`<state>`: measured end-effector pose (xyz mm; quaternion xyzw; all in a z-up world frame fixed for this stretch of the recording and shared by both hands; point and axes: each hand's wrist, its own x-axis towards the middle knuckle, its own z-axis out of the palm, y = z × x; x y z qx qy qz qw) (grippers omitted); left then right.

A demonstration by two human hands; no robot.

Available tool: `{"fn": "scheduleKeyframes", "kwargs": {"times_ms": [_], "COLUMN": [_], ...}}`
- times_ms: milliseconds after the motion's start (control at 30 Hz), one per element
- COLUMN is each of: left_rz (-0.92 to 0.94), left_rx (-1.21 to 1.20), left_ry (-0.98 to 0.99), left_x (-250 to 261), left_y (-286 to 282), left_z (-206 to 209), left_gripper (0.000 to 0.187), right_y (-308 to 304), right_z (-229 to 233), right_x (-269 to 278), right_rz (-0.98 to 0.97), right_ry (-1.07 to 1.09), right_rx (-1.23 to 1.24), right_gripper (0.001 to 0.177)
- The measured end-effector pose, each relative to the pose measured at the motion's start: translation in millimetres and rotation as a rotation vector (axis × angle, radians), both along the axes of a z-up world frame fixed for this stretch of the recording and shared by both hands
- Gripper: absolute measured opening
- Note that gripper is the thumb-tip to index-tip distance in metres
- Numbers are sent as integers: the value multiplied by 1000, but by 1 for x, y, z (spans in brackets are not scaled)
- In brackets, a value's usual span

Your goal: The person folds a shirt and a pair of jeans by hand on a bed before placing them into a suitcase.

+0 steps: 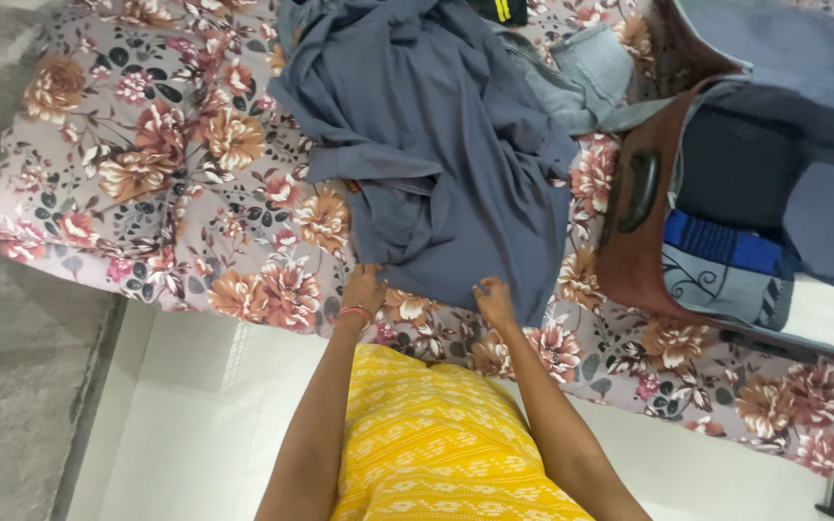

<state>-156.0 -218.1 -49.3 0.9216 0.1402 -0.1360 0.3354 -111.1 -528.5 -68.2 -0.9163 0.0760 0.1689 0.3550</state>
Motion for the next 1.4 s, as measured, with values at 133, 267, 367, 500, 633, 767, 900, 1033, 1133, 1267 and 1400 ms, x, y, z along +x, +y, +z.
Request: {"fn": "scheduleKeyframes", "kwargs": {"times_ms": [133, 267, 367, 500, 633, 767, 900, 1033, 1133, 1267, 1400], "left_rz": [38, 16, -25, -64, -52, -54, 39, 433, 762, 616, 824], "left_rx": [-65, -83, -57, -110, -145, -264, -353, -930, -1304, -1172, -1030], "left_ry": [-70, -37, -18, -67, -36, -177, -188, 92, 565, 678, 377], "left_x": [2, 1, 3, 7, 12, 17, 23, 69, 96, 80, 4], "left_y": [29, 66, 104, 152, 189, 219, 240, 255, 262, 287, 349], "left_z": [-9, 7, 17, 10, 6, -6, -31, -30, 4, 19, -12], "left_gripper": [41, 35, 34, 32, 28, 26, 25, 28, 39, 47, 49], "right_y": [36, 90, 140, 202, 241, 251, 252, 289, 344, 402, 422], "right_z": [-6, -6, -1, 0, -16, -21, -8, 69, 123, 137, 122], "right_x": [16, 52, 82, 119, 148, 181, 203, 168, 110, 56, 32], "right_rz": [61, 150, 215, 37, 11, -377, -521, 189, 471, 392, 440], "right_ry": [-55, -141, -181, 153, -178, 278, 357, 456, 742, 1058, 918], "right_rx": [28, 20, 50, 154, 396, 534, 620, 688, 787, 905, 797], "right_gripper": [40, 45, 54, 77, 87, 90, 62, 38, 41, 47, 46]}}
